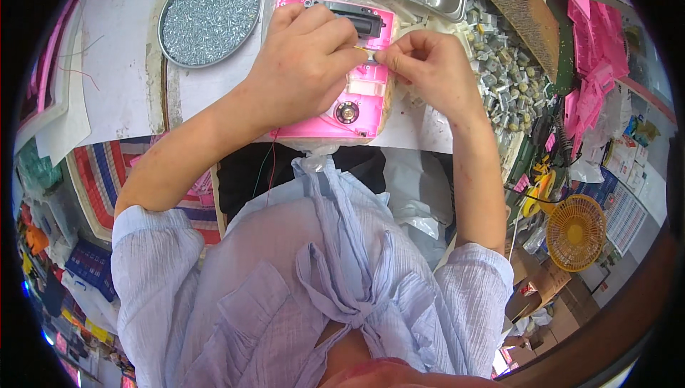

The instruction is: The recorder is assembling electronic toy components by soldering wires and screwing together plastic housings.

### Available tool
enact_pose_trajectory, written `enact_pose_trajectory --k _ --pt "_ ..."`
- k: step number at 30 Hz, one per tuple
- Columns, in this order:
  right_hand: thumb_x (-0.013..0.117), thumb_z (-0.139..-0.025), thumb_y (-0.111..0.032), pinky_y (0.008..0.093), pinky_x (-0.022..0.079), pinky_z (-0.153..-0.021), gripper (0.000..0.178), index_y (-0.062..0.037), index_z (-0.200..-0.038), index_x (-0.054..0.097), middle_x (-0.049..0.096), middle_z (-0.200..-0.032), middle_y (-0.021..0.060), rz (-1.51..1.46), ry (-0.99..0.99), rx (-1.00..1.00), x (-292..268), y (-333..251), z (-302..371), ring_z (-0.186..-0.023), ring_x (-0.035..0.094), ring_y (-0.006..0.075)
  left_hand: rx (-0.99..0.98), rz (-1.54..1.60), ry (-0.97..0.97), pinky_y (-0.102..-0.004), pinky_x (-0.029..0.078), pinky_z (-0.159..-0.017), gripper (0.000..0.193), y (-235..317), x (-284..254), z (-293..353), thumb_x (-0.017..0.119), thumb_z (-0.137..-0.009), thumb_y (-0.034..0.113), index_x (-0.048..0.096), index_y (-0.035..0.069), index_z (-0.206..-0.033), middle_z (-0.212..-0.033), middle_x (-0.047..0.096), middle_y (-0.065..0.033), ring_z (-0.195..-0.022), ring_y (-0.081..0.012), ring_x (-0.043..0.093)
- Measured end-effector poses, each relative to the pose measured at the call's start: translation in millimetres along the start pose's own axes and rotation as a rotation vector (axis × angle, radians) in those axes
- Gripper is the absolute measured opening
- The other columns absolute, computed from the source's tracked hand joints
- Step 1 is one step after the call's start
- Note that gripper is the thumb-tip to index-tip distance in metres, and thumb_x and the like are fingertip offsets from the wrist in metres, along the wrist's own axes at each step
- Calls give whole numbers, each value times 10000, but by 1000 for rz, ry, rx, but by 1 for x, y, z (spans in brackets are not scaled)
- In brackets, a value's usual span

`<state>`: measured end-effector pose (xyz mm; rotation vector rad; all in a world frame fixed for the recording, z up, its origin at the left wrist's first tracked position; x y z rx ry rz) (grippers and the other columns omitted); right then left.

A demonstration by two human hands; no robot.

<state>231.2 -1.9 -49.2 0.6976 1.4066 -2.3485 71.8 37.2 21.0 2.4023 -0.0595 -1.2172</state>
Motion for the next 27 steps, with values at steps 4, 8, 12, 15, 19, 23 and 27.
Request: enact_pose_trajectory --k 4,8,12,15,19,23,27 --pt "807 -801 -263 352 532 -620 269 0 -818 753 715 -708 131 -1 82 -51 -1 -8 6 -640 696 218 51 68 -48 -415 408 -870 196 -10 -6 -11 746 -736 149 696 112 -922 -963 607 -42 -931 -243 589" --pt "801 -829 -256 302 521 -617 266 2 -824 742 713 -708 94 67 98 -97 -6 -12 9 -650 645 114 259 33 -61 -413 421 -853 158 -6 2 -31 701 -738 189 638 112 -861 -999 619 -46 -908 -244 583" --pt "784 -825 -200 357 558 -643 203 -4 -832 733 722 -725 144 70 143 -207 -6 -18 10 -678 728 249 314 33 -114 -434 438 -889 167 2 9 -47 677 -735 197 664 110 -876 -1030 628 -60 -938 -260 591" --pt "797 -819 -208 360 562 -657 204 -18 -861 738 726 -759 146 143 191 -291 -16 -23 19 -699 732 254 377 31 -150 -444 438 -912 178 10 18 -53 669 -738 193 683 103 -891 -1038 629 -64 -956 -258 597" --pt "790 -825 -296 389 568 -694 234 -66 -852 759 728 -761 122 -108 177 -223 -110 -23 8 -693 713 266 432 -24 -208 -451 438 -914 180 9 20 -50 661 -741 185 690 81 -886 -1055 631 -67 -956 -250 595" --pt "717 -883 -321 425 571 -773 257 -86 -950 799 768 -798 79 409 990 -112 -356 44 -23 -760 742 280 500 -48 -291 -460 442 -934 198 20 28 -56 667 -702 167 705 73 -873 -1054 623 -60 -987 -253 589" --pt "611 -957 -292 534 451 -1091 298 -201 -1200 756 451 -1566 70 1203 690 264 -413 127 -110 -1455 389 336 568 -55 -426 -460 447 -946 226 23 37 -58 671 -707 191 717 55 -882 -1074 633 -58 -976 -239 582"
Point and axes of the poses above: each hand's wrist, its own z-axis away from the middle knuckle, its own x-axis out of the palm, y = z × x, the point moved 10 cm from there along -z, towards the middle knuckle
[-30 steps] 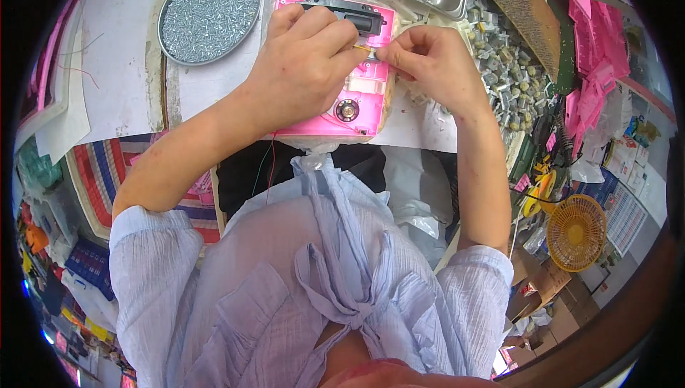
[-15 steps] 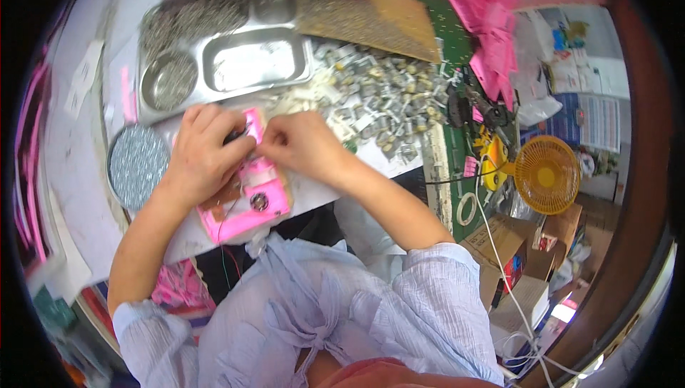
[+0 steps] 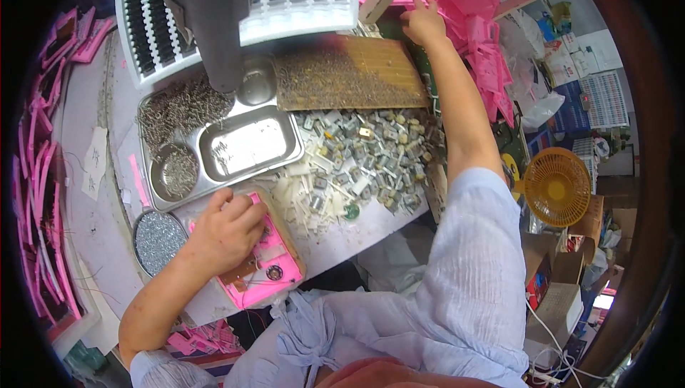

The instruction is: The recorder is assembling electronic toy components by soldering wires and screwing together plastic housings.

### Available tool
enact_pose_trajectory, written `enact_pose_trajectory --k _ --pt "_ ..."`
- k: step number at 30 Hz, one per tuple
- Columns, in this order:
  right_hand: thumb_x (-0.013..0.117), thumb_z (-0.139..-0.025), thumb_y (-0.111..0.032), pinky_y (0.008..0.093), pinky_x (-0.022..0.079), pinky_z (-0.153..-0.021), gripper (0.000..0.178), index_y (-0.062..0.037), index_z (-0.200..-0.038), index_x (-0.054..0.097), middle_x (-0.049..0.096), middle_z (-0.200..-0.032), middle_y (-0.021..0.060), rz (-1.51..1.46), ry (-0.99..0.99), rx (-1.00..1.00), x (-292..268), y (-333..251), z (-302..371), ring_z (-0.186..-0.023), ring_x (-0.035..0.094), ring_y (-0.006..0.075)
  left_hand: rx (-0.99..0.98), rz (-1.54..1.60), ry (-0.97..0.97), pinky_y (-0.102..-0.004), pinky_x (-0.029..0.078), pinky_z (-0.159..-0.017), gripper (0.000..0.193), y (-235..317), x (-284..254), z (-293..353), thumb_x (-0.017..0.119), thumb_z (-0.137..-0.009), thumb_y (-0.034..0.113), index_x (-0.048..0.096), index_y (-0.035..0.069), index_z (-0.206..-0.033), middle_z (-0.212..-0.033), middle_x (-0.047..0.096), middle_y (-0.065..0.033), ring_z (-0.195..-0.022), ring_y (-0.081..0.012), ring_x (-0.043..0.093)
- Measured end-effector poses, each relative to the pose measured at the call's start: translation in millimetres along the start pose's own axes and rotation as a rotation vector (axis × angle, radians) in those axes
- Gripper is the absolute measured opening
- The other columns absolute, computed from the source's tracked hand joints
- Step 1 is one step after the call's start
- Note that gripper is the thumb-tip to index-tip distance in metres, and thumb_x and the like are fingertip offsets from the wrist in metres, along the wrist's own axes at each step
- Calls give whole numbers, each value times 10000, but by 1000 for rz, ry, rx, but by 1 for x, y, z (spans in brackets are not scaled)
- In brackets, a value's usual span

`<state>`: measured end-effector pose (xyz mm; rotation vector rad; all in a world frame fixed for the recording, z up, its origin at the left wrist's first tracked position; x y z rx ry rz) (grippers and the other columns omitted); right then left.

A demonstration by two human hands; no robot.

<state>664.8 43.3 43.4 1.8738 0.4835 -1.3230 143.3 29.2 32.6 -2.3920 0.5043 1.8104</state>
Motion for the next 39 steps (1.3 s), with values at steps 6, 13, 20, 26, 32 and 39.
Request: enact_pose_trajectory --k 6,13,20,26,32,39 --pt "340 -1084 -248 647 328 -1155 483 -187 -1549 457 271 -1691 -22 264 9 -23 51 -11 -51 -1575 197 303 -126 41 29 -456 435 -929 338 1 -4 8 711 -676 226 722 55 -968 -1087 627 -64 -978 -240 578" --pt "518 -1000 -272 513 507 -979 378 6 -1216 655 666 -1204 262 113 215 -163 -3 80 -25 -1149 629 433 -446 37 328 -454 458 -869 472 -12 -51 52 735 -703 90 683 91 -1172 -1116 624 -128 -977 -305 613" --pt "775 -891 -266 321 550 -877 265 -122 -1110 805 788 -1067 72 -637 718 273 -208 125 193 -949 731 176 -794 795 612 -343 529 -864 337 -34 -69 65 678 -921 70 648 16 -1252 -1182 645 -130 -1037 -203 650" --pt "772 -789 37 308 552 -698 266 -66 -1033 759 745 -1057 87 -1008 706 -279 -274 -143 329 -912 713 213 -505 1443 752 -303 533 -921 487 18 -54 11 633 -1027 233 508 -2 -1435 -1301 617 -105 -1108 -161 637" --pt "748 -825 -65 393 532 -876 278 -37 -1099 712 704 -1199 130 -1725 327 -698 -268 -269 343 -1012 673 323 -749 1311 1157 -301 556 -913 395 -11 -60 89 624 -1037 192 533 11 -1376 -1292 641 -124 -1087 -163 666" --pt "766 -865 -312 559 246 -1181 272 -116 -1055 775 531 -1472 195 -1041 189 -737 -174 -299 356 -1464 225 473 -1080 1188 1318 -322 571 -920 372 -26 -58 199 611 -1027 136 528 -33 -1348 -1216 677 -143 -1062 -179 693"
Point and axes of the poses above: each hand's wrist, its own z-axis away from the middle knuckle, its own x-axis out of the palm, y = z × x, the point moved 10 cm from there along -z, towards the middle knuckle
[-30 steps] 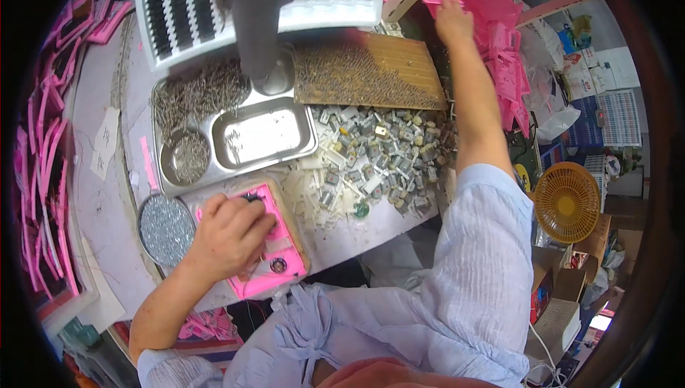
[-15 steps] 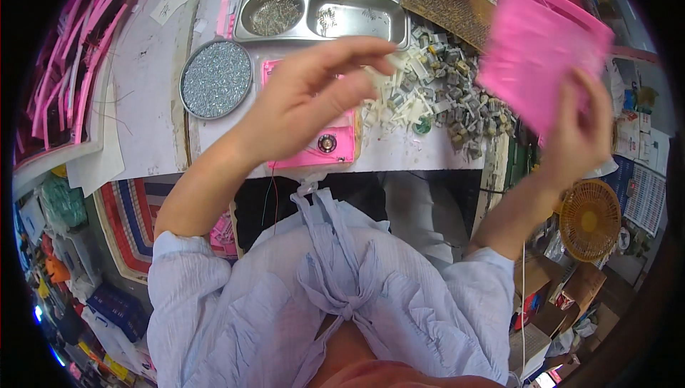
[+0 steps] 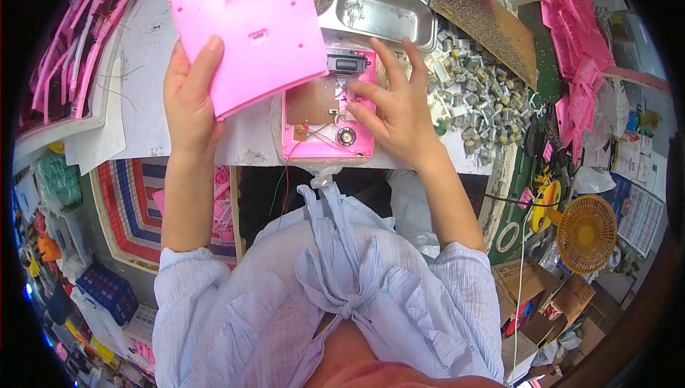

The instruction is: The recorder is assembling electronic toy components by soldering wires and screwing together plastic housings.

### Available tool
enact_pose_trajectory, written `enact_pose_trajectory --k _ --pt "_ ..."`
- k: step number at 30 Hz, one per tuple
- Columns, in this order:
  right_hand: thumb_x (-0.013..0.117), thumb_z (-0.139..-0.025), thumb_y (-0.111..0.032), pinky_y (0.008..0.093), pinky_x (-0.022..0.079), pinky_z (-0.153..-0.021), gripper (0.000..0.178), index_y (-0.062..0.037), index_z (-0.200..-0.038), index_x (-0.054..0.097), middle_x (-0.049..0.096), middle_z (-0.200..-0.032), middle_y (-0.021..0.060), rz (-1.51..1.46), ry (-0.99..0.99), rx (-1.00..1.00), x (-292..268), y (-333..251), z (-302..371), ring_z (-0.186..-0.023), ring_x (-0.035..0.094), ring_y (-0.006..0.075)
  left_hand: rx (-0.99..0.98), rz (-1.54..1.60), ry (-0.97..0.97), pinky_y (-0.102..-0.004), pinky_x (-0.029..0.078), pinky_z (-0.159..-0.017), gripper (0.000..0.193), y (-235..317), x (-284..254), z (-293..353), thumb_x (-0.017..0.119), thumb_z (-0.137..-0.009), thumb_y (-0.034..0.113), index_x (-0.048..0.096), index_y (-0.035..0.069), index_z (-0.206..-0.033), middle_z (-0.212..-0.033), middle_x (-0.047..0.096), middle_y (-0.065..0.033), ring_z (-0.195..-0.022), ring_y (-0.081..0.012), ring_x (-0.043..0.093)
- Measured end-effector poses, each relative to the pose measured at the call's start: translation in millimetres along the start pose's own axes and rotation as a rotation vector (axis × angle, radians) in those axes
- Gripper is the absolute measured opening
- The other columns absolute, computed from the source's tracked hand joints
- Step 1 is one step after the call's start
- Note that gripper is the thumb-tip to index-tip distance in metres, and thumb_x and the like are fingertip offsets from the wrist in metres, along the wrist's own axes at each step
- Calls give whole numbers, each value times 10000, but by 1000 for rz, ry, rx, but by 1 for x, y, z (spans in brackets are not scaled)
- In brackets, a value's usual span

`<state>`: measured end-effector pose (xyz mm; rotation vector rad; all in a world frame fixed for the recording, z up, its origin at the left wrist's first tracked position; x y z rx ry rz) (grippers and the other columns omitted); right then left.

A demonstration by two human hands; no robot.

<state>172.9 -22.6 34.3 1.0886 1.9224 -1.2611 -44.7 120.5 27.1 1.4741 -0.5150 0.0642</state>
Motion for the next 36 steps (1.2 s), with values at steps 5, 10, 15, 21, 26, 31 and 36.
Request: enact_pose_trajectory --k 5,10,15,21,26,31,36 --pt "706 -929 -339 514 315 -1142 307 -67 -1059 763 605 -1378 185 -163 139 256 -16 11 17 -1412 360 412 -139 33 -96 -315 555 -935 386 -34 6 18 610 -1012 123 540 -23 -1362 -1216 679 -123 -1069 -167 681" --pt "634 -1020 -145 308 525 -858 560 -33 -1496 361 715 -1141 168 -1068 65 593 9 20 28 -1014 669 169 -219 -85 -245 -319 530 -959 424 -56 54 33 614 -991 114 534 -29 -1382 -1215 674 -97 -1071 -161 663" --pt "660 -1001 -152 316 549 -691 644 -20 -1536 327 738 -903 150 -744 47 687 9 25 54 -773 716 201 88 -735 -386 -363 564 -866 636 -48 73 36 691 -949 223 447 -45 -1470 -1083 718 -175 -954 -261 729" --pt "695 -959 -250 412 535 -582 623 -39 -1488 441 673 -718 153 -175 -17 523 15 20 65 -613 690 329 376 -1166 -406 -414 573 -729 743 -46 76 49 730 -913 313 422 -29 -1496 -968 733 -204 -816 -343 732" --pt "704 -951 -263 395 529 -587 578 -52 -1449 502 670 -715 132 -265 -40 476 26 24 56 -618 687 318 384 -1149 -362 -396 572 -699 703 -43 68 46 736 -910 294 451 -14 -1474 -980 735 -206 -802 -324 736" --pt "715 -947 -266 390 521 -576 535 -70 -1420 563 656 -691 134 -258 -132 384 28 20 45 -599 673 303 151 -1151 -319 -373 526 -632 677 -50 44 58 745 -912 242 465 -14 -1473 -818 665 -143 -657 -276 655" --pt "702 -958 -250 408 514 -543 517 -84 -1431 576 645 -659 146 -76 -141 277 26 6 38 -562 653 312 128 -1082 -242 -359 461 -577 573 -60 28 80 731 -929 201 545 -38 -1416 -685 537 -90 -569 -237 537"
Point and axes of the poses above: each hand's wrist, its own z-axis away from the middle knuckle, its own x-axis out of the palm, y = z × x, the point moved 10 cm from there along -z, towards the middle knuckle
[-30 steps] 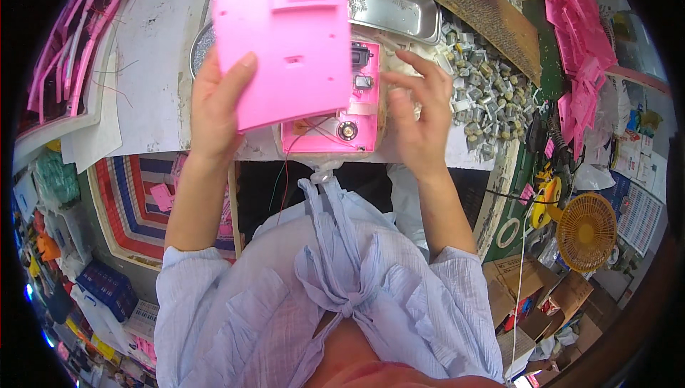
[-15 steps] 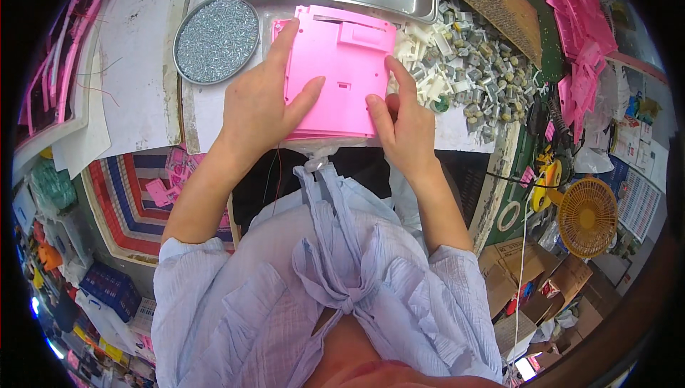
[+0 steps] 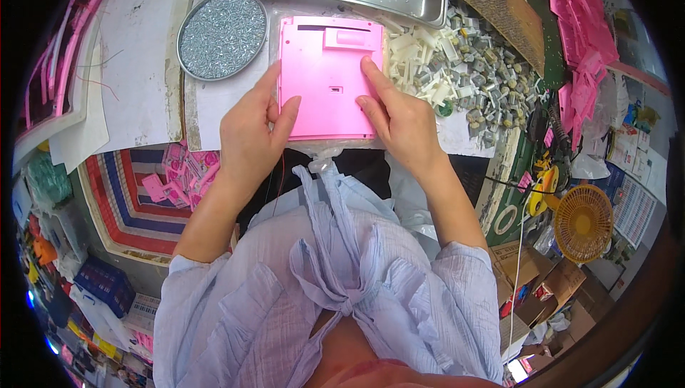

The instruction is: The recorder is assembling electronic toy components by soldering wires and screwing together plastic housings.

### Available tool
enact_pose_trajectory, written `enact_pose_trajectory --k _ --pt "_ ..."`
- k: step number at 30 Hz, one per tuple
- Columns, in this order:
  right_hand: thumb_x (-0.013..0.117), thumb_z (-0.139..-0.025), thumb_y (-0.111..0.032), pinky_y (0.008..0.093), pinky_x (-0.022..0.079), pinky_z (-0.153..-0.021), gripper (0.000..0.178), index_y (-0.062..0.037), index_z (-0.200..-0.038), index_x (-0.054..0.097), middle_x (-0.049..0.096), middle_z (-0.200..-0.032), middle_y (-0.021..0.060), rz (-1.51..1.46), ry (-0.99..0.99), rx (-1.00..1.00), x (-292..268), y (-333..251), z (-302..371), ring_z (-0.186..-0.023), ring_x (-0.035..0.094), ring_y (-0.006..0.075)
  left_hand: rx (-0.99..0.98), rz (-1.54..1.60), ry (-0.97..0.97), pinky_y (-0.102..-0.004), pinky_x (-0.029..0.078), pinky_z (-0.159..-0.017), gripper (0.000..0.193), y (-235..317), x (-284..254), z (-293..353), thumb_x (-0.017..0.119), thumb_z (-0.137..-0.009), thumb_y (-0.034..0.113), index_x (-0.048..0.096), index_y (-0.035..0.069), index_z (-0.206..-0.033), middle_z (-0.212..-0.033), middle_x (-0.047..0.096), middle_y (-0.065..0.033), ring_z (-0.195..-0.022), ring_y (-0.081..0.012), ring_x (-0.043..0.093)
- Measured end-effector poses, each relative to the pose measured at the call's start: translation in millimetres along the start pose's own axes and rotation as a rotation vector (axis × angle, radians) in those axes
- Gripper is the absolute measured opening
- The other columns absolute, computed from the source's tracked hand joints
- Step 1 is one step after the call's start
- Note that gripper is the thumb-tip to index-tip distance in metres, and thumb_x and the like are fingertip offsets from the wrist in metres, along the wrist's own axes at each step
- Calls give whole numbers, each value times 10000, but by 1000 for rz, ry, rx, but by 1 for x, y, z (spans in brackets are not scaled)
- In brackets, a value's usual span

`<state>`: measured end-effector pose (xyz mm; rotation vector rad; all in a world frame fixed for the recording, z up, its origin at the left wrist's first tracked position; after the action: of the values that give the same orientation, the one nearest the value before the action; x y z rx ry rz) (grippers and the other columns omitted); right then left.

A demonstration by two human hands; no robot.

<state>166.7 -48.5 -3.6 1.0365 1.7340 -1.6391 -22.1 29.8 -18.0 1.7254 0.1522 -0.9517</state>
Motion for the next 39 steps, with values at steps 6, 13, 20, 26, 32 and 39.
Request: enact_pose_trajectory --k 6,13,20,26,32,39 --pt "677 -973 -241 420 508 -509 492 -58 -1419 581 617 -587 134 88 -72 -46 2 -7 -5 -509 635 315 5 113 28 -343 449 -571 450 -14 1 6 726 -937 158 640 -4 -1348 -671 515 -85 -574 -200 518" --pt "647 -962 -328 441 543 -534 500 -31 -1363 609 658 -599 119 415 -301 -93 2 -18 -22 -549 675 326 -77 286 -163 -286 456 -635 322 -53 -44 -35 741 -914 119 717 52 -1228 -711 562 -5 -659 -113 526" --pt "710 -884 -300 474 559 -662 286 -77 -1063 729 703 -746 144 588 -540 -242 5 -63 -81 -730 707 341 250 -456 113 -430 494 -806 116 -60 -82 -68 755 -825 139 716 57 -897 -862 667 -91 -894 -316 629" --pt "709 -844 -207 459 559 -792 129 -99 -901 754 729 -894 92 457 -116 -685 105 -119 -181 -882 685 319 232 -382 254 -430 458 -780 105 -67 -80 -81 709 -880 155 683 55 -894 -858 658 -80 -863 -300 621" --pt "691 -884 -235 438 540 -892 169 -90 -947 750 738 -925 83 518 -447 -521 134 -126 -208 -1011 671 300 198 -500 288 -441 427 -771 156 -74 -87 -77 634 -946 215 657 67 -903 -854 641 -89 -861 -308 616" --pt "706 -826 -273 442 513 -846 177 -101 -793 731 739 -912 136 389 -108 -528 110 -108 -217 -940 648 330 237 -215 237 -452 443 -819 174 -51 -74 -78 605 -969 199 645 42 -907 -884 643 -145 -877 -345 617"
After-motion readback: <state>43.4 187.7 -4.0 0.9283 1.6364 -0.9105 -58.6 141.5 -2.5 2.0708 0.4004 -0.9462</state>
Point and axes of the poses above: each hand's wrist, its own z-axis away from the middle knuckle, its own x-axis out of the palm, y = z × x, the point moved 10 cm from there along -z, towards the middle knuckle
